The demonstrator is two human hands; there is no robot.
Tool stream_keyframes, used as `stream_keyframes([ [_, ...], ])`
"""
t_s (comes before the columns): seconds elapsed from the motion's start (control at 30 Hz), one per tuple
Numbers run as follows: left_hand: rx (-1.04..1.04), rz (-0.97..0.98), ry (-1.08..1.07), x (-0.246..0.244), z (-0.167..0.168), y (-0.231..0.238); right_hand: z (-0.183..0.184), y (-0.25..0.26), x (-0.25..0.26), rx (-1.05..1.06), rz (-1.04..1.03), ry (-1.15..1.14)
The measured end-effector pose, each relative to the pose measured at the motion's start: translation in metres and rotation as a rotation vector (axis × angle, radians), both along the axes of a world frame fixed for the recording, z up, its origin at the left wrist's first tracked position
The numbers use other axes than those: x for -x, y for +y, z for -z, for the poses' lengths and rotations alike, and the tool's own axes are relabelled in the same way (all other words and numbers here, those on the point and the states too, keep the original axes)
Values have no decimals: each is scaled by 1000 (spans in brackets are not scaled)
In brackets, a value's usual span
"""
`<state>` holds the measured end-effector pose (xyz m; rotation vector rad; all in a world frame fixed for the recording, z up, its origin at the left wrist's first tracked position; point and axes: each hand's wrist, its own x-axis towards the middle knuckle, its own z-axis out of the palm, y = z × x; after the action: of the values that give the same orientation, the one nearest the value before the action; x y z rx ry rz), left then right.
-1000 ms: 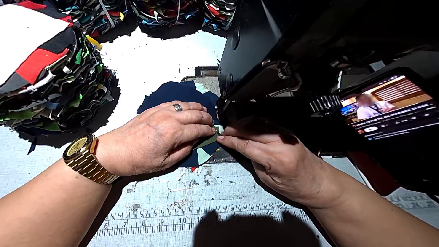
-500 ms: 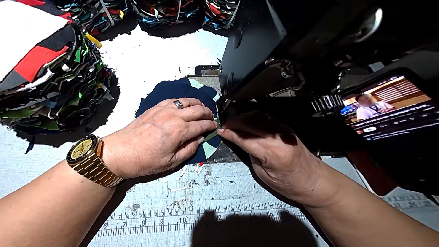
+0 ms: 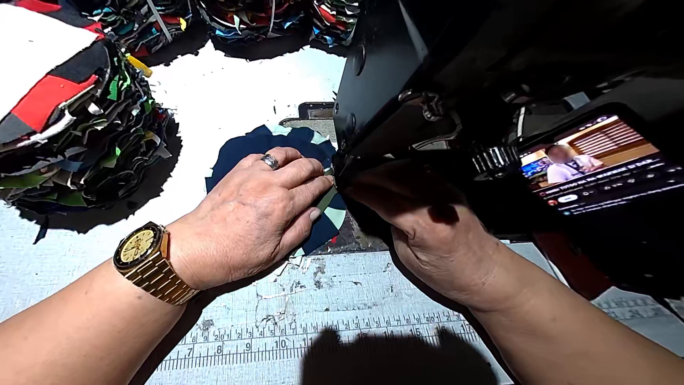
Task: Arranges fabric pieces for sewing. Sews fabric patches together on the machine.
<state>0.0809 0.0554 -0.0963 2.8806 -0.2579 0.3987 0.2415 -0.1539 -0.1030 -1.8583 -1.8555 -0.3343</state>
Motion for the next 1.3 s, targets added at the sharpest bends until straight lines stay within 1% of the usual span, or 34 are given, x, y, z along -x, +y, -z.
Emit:
stream_keyframes([
  [0.1, 27, -10, 2, 2, -1, 0, -4, -1, 2, -73, -82, 37],
  [0.2, 38, 27, -67, 5, -7, 4, -3, -2, 3, -40, -159, 48],
  [0.27, 51, 94, -105, 5, -8, 9, -1, -2, 2, -1, -175, 40],
  [0.37, 95, 197, -46, 3, -3, 17, -1, -2, 2, 18, -172, 27],
  [0.43, 109, 211, -23, 3, -2, 20, -1, -1, 3, 20, -169, 30],
  [0.57, 76, 173, -23, 2, -2, 17, 0, -1, 1, -5, -151, 40],
  [0.67, 45, 133, -28, 0, -1, 14, -3, -1, 3, -61, -157, 68],
  [0.87, 30, 82, -14, 0, -1, 9, 0, -1, 6, 20, -200, 68],
  [1.13, 3, -36, 13, 2, -1, -4, 0, 0, 1, 6, -163, 33],
  [1.23, 28, -29, 24, 4, -2, -2, -1, 0, 2, 17, -152, 18],
  [1.3, 50, 8, -27, 5, -3, 2, -2, 0, 2, 23, -143, 12],
])
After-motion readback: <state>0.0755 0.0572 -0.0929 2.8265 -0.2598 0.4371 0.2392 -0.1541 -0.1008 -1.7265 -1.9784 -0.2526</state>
